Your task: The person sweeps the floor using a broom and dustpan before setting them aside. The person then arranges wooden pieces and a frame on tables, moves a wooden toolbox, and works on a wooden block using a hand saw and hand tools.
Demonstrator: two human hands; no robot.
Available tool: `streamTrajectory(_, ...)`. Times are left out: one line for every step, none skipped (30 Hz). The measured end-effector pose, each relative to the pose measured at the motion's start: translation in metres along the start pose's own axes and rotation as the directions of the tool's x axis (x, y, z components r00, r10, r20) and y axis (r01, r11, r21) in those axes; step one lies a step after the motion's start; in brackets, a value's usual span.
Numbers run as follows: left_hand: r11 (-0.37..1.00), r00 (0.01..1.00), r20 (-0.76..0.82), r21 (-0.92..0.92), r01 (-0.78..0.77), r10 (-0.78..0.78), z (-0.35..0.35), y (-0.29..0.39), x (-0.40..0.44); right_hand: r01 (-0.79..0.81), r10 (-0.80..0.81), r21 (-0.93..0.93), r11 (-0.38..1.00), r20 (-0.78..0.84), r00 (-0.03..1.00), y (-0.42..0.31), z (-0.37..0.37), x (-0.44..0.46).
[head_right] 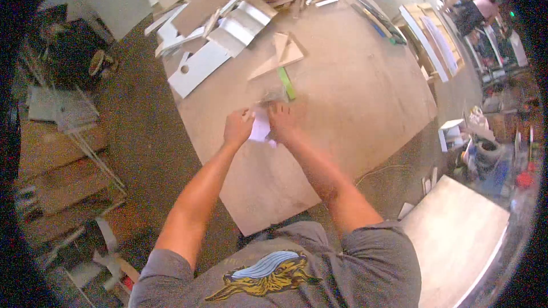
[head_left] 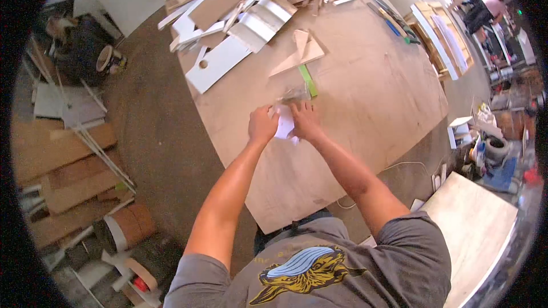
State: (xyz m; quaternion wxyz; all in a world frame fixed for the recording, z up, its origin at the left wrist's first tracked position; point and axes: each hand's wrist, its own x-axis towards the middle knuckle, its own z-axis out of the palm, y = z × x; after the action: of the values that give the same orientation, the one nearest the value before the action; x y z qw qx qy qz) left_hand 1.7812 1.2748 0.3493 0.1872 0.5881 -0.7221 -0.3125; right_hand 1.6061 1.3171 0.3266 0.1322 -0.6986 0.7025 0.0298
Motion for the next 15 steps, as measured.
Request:
streamTrajectory(0.999, 0.999, -0.01, 0.024, -0.039, 0.039, 0.003, 0.01, 0.024, -0.018, 0.019, 0.062, 0.998, -0.007, 1.0, -0.002, -0.008, -0.004)
streamTrajectory(1.0, 1.0, 0.01, 0.01, -0.028, 0.028, 0.009, 0.017, 0.048, -0.032, 0.034, 0.122, 0.992, -0.016, 0.999, -0.004, -0.019, -0.01)
streamTrajectory(1.0, 0.999, 0.03, -0.003, -0.014, 0.014, 0.019, 0.023, 0.073, -0.043, 0.048, 0.18, 0.983, -0.023, 0.999, -0.002, -0.024, -0.011)
streamTrajectory(1.0, 0.999, 0.051, -0.014, 0.002, -0.001, 0.026, 0.028, 0.095, -0.073, 0.06, 0.366, 0.928, 0.046, 0.997, 0.006, -0.018, -0.007)
streamTrajectory(1.0, 0.999, 0.049, -0.03, 0.005, -0.004, 0.033, 0.034, 0.116, -0.109, 0.057, 0.537, 0.837, 0.113, 0.992, 0.017, -0.007, -0.003)
streamTrajectory(0.999, 0.999, 0.048, -0.045, 0.011, -0.009, 0.041, 0.038, 0.136, -0.151, 0.039, 0.687, 0.711, 0.176, 0.984, 0.027, 0.001, -0.003)
streamTrajectory(0.998, 0.999, 0.045, -0.056, 0.015, -0.013, 0.046, 0.044, 0.155, -0.135, 0.079, 0.778, 0.614, 0.109, 0.991, 0.034, -0.004, -0.006)
streamTrajectory(1.0, 0.997, 0.071, 0.015, 0.027, -0.028, 0.05, 0.049, 0.175, -0.107, 0.129, 0.855, 0.508, 0.047, 0.991, 0.043, -0.009, -0.01)
streamTrajectory(0.996, 0.995, 0.095, 0.085, 0.035, -0.043, 0.054, 0.055, 0.193, -0.066, 0.187, 0.915, 0.399, -0.01, 0.982, 0.052, -0.013, -0.014)
streamTrajectory(0.987, 0.991, 0.119, 0.156, 0.041, -0.06, 0.058, 0.062, 0.209, -0.116, 0.305, 0.922, 0.369, -0.002, 0.952, 0.062, -0.013, -0.015)
streamTrajectory(0.978, 0.986, 0.114, 0.182, 0.099, -0.121, 0.064, 0.071, 0.221, -0.164, 0.418, 0.929, 0.332, 0.011, 0.908, 0.074, -0.012, -0.013)
streamTrajectory(0.966, 0.978, 0.108, 0.209, 0.154, -0.18, 0.069, 0.078, 0.231, -0.209, 0.526, 0.934, 0.288, 0.028, 0.85, 0.082, -0.01, -0.011)
streamTrajectory(0.949, 0.966, 0.1, 0.235, 0.208, -0.237, 0.076, 0.083, 0.238, -0.211, 0.594, 0.939, 0.271, 0.009, 0.805, 0.091, -0.004, -0.007)
streamTrajectory(0.938, 0.96, 0.111, 0.266, 0.221, -0.257, 0.082, 0.087, 0.243, -0.211, 0.657, 0.944, 0.255, -0.009, 0.754, 0.099, 0.003, -0.002)
streamTrajectory(0.926, 0.953, 0.122, 0.296, 0.233, -0.279, 0.086, 0.091, 0.246, -0.212, 0.715, 0.947, 0.24, -0.025, 0.698, 0.101, 0.002, 0.001)
